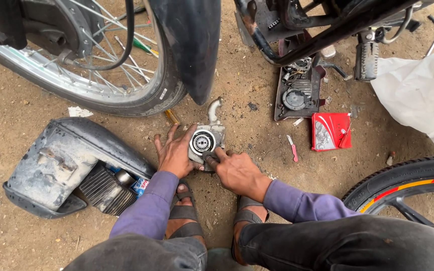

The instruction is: Adjusting valve clearance and cleaning a motorcycle engine cylinder head using a feeler gauge.

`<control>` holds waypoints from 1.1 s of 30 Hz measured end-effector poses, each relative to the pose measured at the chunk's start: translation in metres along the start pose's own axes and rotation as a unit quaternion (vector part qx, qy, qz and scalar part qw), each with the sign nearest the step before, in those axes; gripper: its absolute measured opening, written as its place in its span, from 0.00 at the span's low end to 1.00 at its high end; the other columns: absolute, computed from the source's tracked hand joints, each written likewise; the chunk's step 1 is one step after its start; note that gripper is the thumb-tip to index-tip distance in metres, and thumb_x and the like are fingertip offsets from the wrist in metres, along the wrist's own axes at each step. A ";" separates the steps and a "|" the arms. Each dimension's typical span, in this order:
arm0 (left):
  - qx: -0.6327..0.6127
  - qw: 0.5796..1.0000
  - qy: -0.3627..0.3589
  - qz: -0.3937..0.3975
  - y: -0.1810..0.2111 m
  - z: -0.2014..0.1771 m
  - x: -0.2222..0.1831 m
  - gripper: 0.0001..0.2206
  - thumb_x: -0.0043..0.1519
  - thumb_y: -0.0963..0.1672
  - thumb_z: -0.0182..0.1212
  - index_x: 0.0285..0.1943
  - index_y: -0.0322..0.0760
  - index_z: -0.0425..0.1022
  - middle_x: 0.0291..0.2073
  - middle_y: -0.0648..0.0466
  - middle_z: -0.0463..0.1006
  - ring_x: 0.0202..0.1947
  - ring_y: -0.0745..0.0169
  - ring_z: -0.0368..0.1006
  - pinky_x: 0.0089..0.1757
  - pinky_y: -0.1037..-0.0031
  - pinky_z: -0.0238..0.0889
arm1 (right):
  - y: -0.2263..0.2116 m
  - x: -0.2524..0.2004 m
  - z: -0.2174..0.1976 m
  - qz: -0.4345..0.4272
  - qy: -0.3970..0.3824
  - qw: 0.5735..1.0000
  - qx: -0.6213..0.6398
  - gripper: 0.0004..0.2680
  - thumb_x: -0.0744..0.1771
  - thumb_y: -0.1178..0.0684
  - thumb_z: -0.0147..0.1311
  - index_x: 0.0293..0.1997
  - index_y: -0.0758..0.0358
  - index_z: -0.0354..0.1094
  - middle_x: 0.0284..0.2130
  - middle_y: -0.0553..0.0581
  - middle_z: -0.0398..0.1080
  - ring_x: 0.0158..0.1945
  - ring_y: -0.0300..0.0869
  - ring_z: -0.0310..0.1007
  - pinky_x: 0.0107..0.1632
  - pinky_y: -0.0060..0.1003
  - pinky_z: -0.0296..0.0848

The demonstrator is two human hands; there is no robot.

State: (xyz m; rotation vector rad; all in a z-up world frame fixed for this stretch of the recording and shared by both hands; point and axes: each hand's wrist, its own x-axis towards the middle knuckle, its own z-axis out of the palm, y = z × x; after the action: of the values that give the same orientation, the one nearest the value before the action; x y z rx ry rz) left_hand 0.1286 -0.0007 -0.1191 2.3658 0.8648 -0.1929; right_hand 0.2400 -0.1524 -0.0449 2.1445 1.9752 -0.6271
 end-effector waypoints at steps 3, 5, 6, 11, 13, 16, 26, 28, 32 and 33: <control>-0.001 1.000 0.020 0.006 -0.003 0.005 -0.003 0.58 0.33 0.49 0.86 0.76 0.56 0.50 0.59 0.53 0.77 0.75 0.53 0.44 0.66 0.37 0.25 | 0.010 0.003 0.022 0.032 0.048 0.998 0.020 0.15 0.65 0.58 0.46 0.59 0.69 0.64 0.45 0.65 0.66 0.40 0.56 0.75 0.35 0.51 0.76; 0.004 1.000 0.022 0.006 -0.002 -0.002 -0.002 0.58 0.34 0.49 0.86 0.76 0.57 0.51 0.59 0.54 0.77 0.76 0.53 0.44 0.66 0.37 0.25 | 0.009 0.003 0.015 0.037 0.041 0.998 0.012 0.15 0.66 0.58 0.47 0.59 0.70 0.64 0.45 0.65 0.66 0.40 0.56 0.75 0.36 0.51 0.76; 0.006 1.000 0.020 0.003 0.000 -0.003 -0.003 0.58 0.34 0.49 0.86 0.76 0.57 0.51 0.59 0.54 0.77 0.76 0.52 0.44 0.66 0.37 0.24 | 0.008 0.001 0.012 0.041 0.028 0.999 0.005 0.15 0.66 0.58 0.47 0.59 0.70 0.64 0.44 0.65 0.66 0.40 0.56 0.75 0.36 0.51 0.76; 0.024 1.000 0.001 -0.011 0.004 -0.006 -0.001 0.59 0.36 0.49 0.85 0.78 0.57 0.49 0.59 0.56 0.77 0.78 0.53 0.42 0.67 0.38 0.22 | 0.025 0.017 -0.004 0.075 0.179 0.980 0.047 0.19 0.61 0.60 0.52 0.60 0.66 0.65 0.45 0.68 0.67 0.38 0.59 0.75 0.34 0.50 0.76; 0.023 1.000 0.000 -0.011 0.005 -0.002 -0.010 0.59 0.35 0.49 0.86 0.78 0.57 0.49 0.60 0.56 0.76 0.78 0.52 0.42 0.67 0.38 0.21 | 0.023 0.022 0.004 0.071 0.214 0.972 0.070 0.21 0.60 0.61 0.53 0.60 0.64 0.66 0.43 0.67 0.68 0.39 0.61 0.75 0.35 0.51 0.76; 0.017 1.000 0.017 -0.012 0.008 -0.012 -0.004 0.59 0.32 0.49 0.86 0.76 0.59 0.52 0.65 0.59 0.71 0.77 0.52 0.41 0.67 0.37 0.21 | 0.026 0.035 0.012 0.091 0.111 0.987 0.065 0.20 0.63 0.61 0.52 0.64 0.67 0.61 0.46 0.69 0.67 0.36 0.58 0.77 0.31 0.49 0.77; 0.030 0.999 0.029 -0.014 0.003 -0.005 -0.002 0.59 0.28 0.49 0.87 0.74 0.58 0.56 0.73 0.63 0.59 0.77 0.53 0.39 0.67 0.35 0.19 | 0.019 0.023 0.025 0.098 0.144 0.978 0.114 0.22 0.64 0.59 0.47 0.67 0.72 0.58 0.55 0.76 0.66 0.20 0.51 0.72 0.23 0.45 0.73; 0.019 0.999 0.023 -0.015 0.002 -0.004 -0.002 0.59 0.27 0.50 0.87 0.74 0.58 0.56 0.73 0.63 0.59 0.77 0.53 0.38 0.67 0.35 0.19 | 0.024 0.028 0.031 0.093 0.174 0.975 0.097 0.23 0.63 0.56 0.50 0.66 0.72 0.60 0.51 0.76 0.68 0.21 0.50 0.71 0.23 0.46 0.72; 0.037 0.999 0.033 -0.008 0.000 -0.001 -0.001 0.59 0.27 0.50 0.87 0.74 0.58 0.57 0.73 0.62 0.59 0.77 0.53 0.38 0.66 0.35 0.19 | 0.025 0.037 0.037 0.071 0.119 0.990 0.038 0.20 0.66 0.58 0.44 0.67 0.76 0.58 0.46 0.76 0.69 0.19 0.46 0.69 0.21 0.43 0.69; 0.043 0.998 0.036 -0.008 0.001 -0.003 -0.001 0.59 0.27 0.50 0.87 0.74 0.58 0.57 0.73 0.62 0.59 0.77 0.53 0.38 0.66 0.35 0.19 | 0.022 0.038 0.037 0.090 0.065 0.993 0.035 0.19 0.68 0.59 0.41 0.68 0.77 0.57 0.46 0.78 0.69 0.17 0.44 0.70 0.17 0.41 0.69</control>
State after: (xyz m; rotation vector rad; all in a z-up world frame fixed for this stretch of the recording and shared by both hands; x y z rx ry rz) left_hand 0.1284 0.0002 -0.1161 2.4601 0.9280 -0.1556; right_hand 0.2563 -0.1344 -0.0974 2.4299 1.8163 -0.5475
